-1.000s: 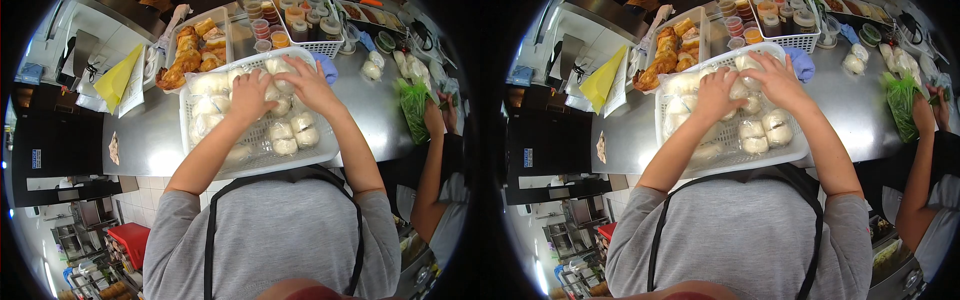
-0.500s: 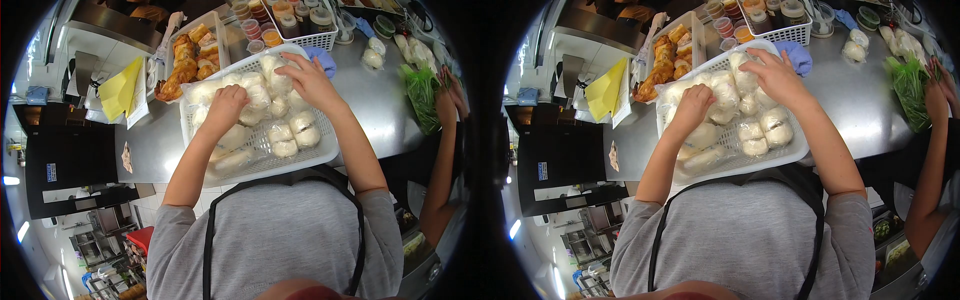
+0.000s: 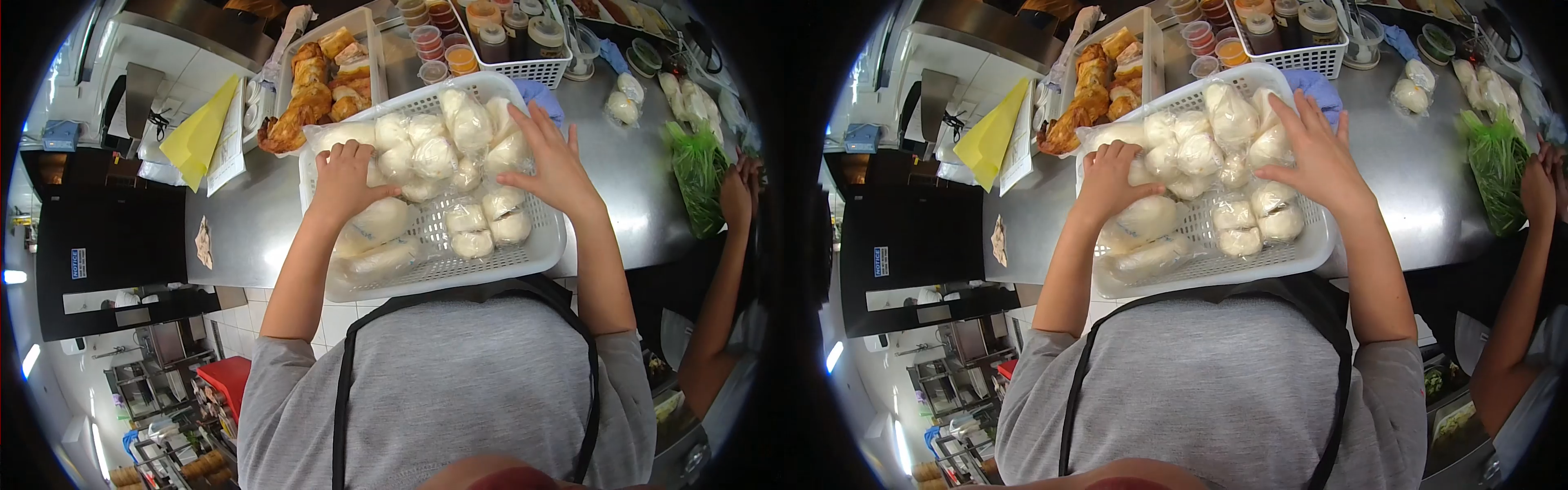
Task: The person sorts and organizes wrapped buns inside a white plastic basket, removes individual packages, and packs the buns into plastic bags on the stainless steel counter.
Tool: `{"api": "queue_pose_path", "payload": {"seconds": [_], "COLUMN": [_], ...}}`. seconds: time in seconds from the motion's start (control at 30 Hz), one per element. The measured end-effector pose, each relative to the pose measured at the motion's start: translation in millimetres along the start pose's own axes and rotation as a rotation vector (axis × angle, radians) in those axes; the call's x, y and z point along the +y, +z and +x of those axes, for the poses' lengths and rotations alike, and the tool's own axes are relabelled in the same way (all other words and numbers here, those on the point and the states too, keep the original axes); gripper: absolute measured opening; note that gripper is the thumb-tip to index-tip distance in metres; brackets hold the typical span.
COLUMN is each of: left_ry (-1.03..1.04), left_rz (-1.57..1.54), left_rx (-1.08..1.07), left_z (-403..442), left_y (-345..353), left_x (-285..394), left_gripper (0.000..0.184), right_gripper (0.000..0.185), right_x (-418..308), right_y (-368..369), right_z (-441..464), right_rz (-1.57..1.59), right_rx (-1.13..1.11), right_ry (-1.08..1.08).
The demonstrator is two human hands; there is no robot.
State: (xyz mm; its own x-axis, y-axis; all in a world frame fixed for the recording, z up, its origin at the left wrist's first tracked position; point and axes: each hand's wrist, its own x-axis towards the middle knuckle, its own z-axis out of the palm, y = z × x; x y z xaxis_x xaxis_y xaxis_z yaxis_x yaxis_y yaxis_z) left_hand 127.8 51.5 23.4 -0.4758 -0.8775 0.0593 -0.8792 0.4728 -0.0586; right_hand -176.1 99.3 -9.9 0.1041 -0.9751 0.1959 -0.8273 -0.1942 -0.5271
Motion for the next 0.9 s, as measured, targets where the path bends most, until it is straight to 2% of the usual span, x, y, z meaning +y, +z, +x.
{"api": "queue_pose_path", "payload": {"seconds": [0.1,0.17,0.2,0.27,0.37,0.5,0.57,0.6,0.67,0.73,0.8,0.9], "left_ry": [-0.033,-0.097,-0.095,-0.131,-0.185,-0.052,-0.007,-0.019,0.007,0.001,0.006,-0.013], "left_rz": [0.102,0.066,0.059,-0.082,-0.243,-0.151,-0.082,-0.085,-0.101,-0.128,-0.157,-0.212], "left_rx": [-0.059,-0.108,-0.106,-0.168,-0.206,-0.143,-0.109,-0.103,-0.195,-0.159,-0.124,-0.065], "left_z": [11,20,20,22,19,10,8,8,9,8,8,6], "left_y": [9,24,21,10,-4,8,16,14,10,15,19,23], "left_x": [7,9,11,15,18,20,23,23,23,20,19,16], "left_gripper": [0.071,0.065,0.065,0.067,0.074,0.088,0.098,0.098,0.103,0.101,0.099,0.092], "right_gripper": [0.077,0.075,0.075,0.073,0.072,0.076,0.06,0.06,0.039,0.024,0.028,0.031], "right_x": [0,6,7,11,18,0,-9,-16,-31,-37,-49,-48], "right_y": [5,9,8,7,11,2,4,-2,-20,4,23,62], "right_z": [-3,6,13,32,59,52,36,31,21,9,0,2], "right_rz": [-0.023,-0.031,-0.037,0.113,0.011,-0.118,-0.068,-0.07,0.118,0.215,0.274,0.179], "right_rx": [-0.034,-0.019,-0.02,-0.158,-0.211,-0.254,0.058,0.054,-0.194,-0.513,-0.672,-0.615], "right_ry": [0.036,-0.108,-0.106,-0.313,-0.413,-0.321,-0.309,-0.322,-0.195,-0.241,-0.261,-0.278]}}
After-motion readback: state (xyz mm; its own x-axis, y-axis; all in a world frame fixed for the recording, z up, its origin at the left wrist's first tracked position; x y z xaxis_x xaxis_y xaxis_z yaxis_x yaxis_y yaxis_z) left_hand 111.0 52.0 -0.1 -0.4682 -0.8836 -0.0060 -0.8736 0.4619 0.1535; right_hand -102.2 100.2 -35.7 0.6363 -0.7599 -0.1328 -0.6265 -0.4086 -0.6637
